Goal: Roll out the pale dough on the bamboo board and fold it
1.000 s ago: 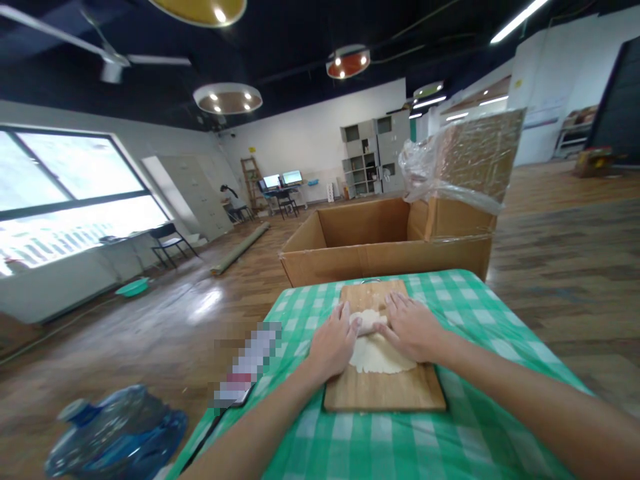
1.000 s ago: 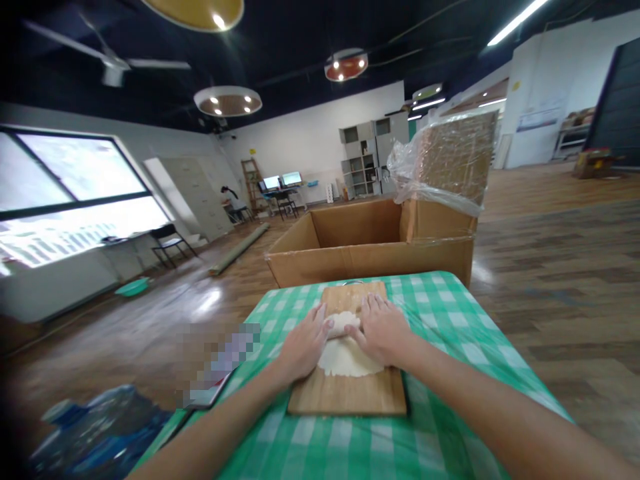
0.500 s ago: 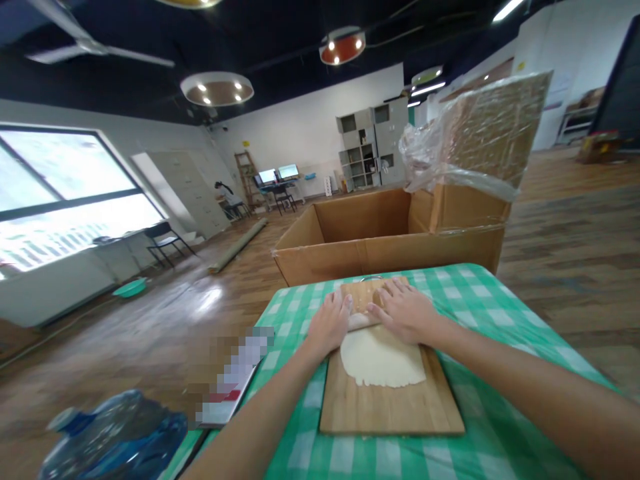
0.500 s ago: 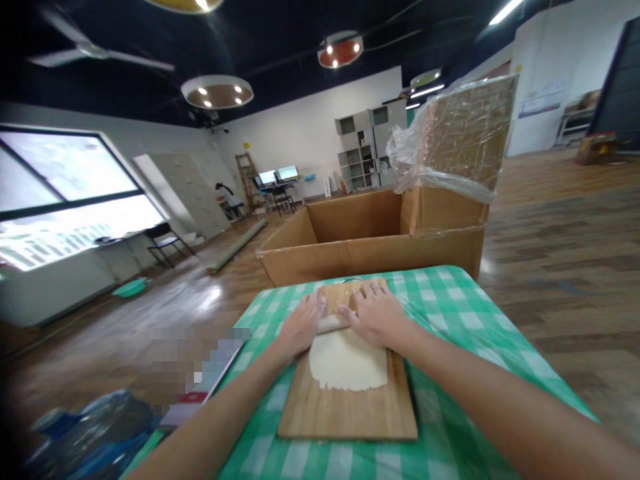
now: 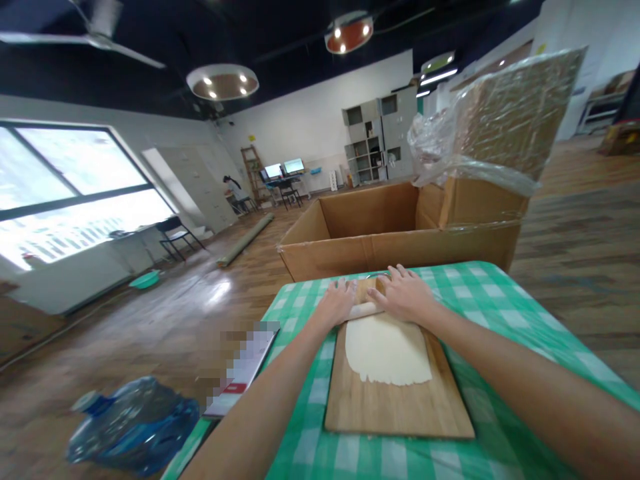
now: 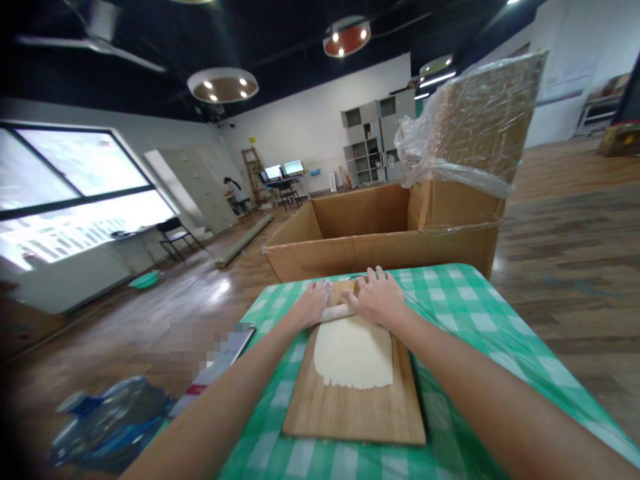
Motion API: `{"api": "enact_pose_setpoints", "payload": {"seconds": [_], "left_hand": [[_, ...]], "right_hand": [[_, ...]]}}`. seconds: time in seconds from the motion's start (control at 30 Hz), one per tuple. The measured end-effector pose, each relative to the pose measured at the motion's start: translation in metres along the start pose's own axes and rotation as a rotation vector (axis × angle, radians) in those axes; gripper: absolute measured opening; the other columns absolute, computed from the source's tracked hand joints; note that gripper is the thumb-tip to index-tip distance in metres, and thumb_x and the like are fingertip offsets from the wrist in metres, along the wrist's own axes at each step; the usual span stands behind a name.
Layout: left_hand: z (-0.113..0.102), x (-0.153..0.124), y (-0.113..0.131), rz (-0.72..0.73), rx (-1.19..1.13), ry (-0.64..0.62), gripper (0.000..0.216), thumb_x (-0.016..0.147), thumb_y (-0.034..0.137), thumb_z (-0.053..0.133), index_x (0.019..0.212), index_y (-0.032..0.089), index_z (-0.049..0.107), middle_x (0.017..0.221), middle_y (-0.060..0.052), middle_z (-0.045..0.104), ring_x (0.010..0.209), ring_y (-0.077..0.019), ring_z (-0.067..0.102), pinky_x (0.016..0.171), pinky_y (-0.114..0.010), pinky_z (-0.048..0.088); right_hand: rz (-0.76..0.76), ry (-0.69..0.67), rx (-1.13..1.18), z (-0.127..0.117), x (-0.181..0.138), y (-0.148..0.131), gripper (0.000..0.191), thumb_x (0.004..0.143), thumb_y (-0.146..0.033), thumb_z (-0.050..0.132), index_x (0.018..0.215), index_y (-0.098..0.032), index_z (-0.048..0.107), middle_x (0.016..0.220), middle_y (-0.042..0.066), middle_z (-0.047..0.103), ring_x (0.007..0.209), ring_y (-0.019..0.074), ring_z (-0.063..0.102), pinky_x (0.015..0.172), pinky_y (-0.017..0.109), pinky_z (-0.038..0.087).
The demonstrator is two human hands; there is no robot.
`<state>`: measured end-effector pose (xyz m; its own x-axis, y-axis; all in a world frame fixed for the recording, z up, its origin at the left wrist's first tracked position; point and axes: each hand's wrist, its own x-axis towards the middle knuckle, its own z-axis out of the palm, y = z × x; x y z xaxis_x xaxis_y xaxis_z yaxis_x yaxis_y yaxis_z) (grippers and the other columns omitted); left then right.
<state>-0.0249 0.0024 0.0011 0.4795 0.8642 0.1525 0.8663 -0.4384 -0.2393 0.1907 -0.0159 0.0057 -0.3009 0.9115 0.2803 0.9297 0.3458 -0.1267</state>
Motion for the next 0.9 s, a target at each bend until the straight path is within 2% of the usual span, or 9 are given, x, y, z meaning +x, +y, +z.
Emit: {"api": "enact_pose_setpoints", "payload": {"seconds": [0.2,0.33,0.43,0.63,0.73,0.83,0.9], "left_hand": [[-0.017,-0.037,0.023,-0.011,0.033,-0.004,0.042,0.106,0.019,0.030,0.142,0.015,0.050,0.144,-0.022,0.052,0.121,-0.0322,0.058,0.091,-0.044,0.054],[-0.026,-0.056,0.032,-0.025,0.030,-0.030,0.044,0.107,0.020,0.026,0.144,0.016,0.049,0.148,-0.021,0.051,0.129,-0.0319,0.056,0.092,-0.041,0.055],[-0.029,-0.071,0.038,-0.015,-0.007,-0.026,0.047,0.109,0.024,0.021,0.144,0.012,0.049,0.152,-0.022,0.048,0.137,-0.0312,0.051,0.101,-0.043,0.051],[-0.029,-0.106,0.055,-0.096,-0.194,0.037,0.058,0.110,0.039,0.016,0.154,0.006,0.037,0.164,-0.021,0.034,0.155,-0.0267,0.028,0.122,-0.044,0.033],[-0.025,-0.106,0.053,-0.132,-0.251,0.032,0.063,0.110,0.041,0.013,0.155,0.002,0.033,0.166,-0.023,0.028,0.155,-0.0268,0.025,0.124,-0.044,0.030],[-0.019,-0.087,0.042,-0.160,-0.253,0.012,0.057,0.110,0.035,0.015,0.153,0.006,0.039,0.161,-0.022,0.039,0.152,-0.0269,0.035,0.121,-0.045,0.035],[-0.014,-0.068,0.032,-0.102,-0.185,0.004,0.050,0.109,0.027,0.020,0.149,0.011,0.046,0.155,-0.019,0.048,0.149,-0.0282,0.040,0.119,-0.046,0.037]], "right_hand": [[-0.091,0.055,-0.012,-0.013,-0.035,-0.008,0.067,0.106,-0.058,0.021,0.131,-0.013,0.065,0.146,0.022,0.056,0.142,0.0384,0.041,0.115,0.056,0.024],[-0.102,0.029,0.007,-0.021,-0.051,-0.011,0.068,0.106,-0.056,0.022,0.133,-0.008,0.063,0.145,0.025,0.057,0.142,0.0379,0.043,0.114,0.053,0.029],[-0.131,0.019,0.003,-0.025,-0.068,-0.014,0.066,0.106,-0.054,0.025,0.138,-0.008,0.060,0.145,0.024,0.058,0.139,0.0369,0.047,0.112,0.050,0.034],[-0.244,0.060,0.026,-0.026,-0.112,-0.012,0.080,0.103,-0.064,0.027,0.151,-0.005,0.047,0.157,0.024,0.043,0.145,0.0403,0.039,0.119,0.055,0.025],[-0.271,0.040,0.046,-0.028,-0.113,-0.010,0.082,0.102,-0.066,0.027,0.151,-0.003,0.047,0.157,0.025,0.043,0.145,0.0399,0.040,0.119,0.054,0.027],[-0.248,0.002,0.075,-0.030,-0.093,-0.007,0.081,0.102,-0.067,0.026,0.146,-0.004,0.053,0.152,0.025,0.050,0.141,0.0382,0.046,0.116,0.051,0.032],[-0.222,-0.028,0.089,-0.030,-0.073,-0.006,0.079,0.103,-0.065,0.025,0.141,-0.005,0.057,0.147,0.025,0.055,0.139,0.0367,0.048,0.115,0.049,0.034]]}}
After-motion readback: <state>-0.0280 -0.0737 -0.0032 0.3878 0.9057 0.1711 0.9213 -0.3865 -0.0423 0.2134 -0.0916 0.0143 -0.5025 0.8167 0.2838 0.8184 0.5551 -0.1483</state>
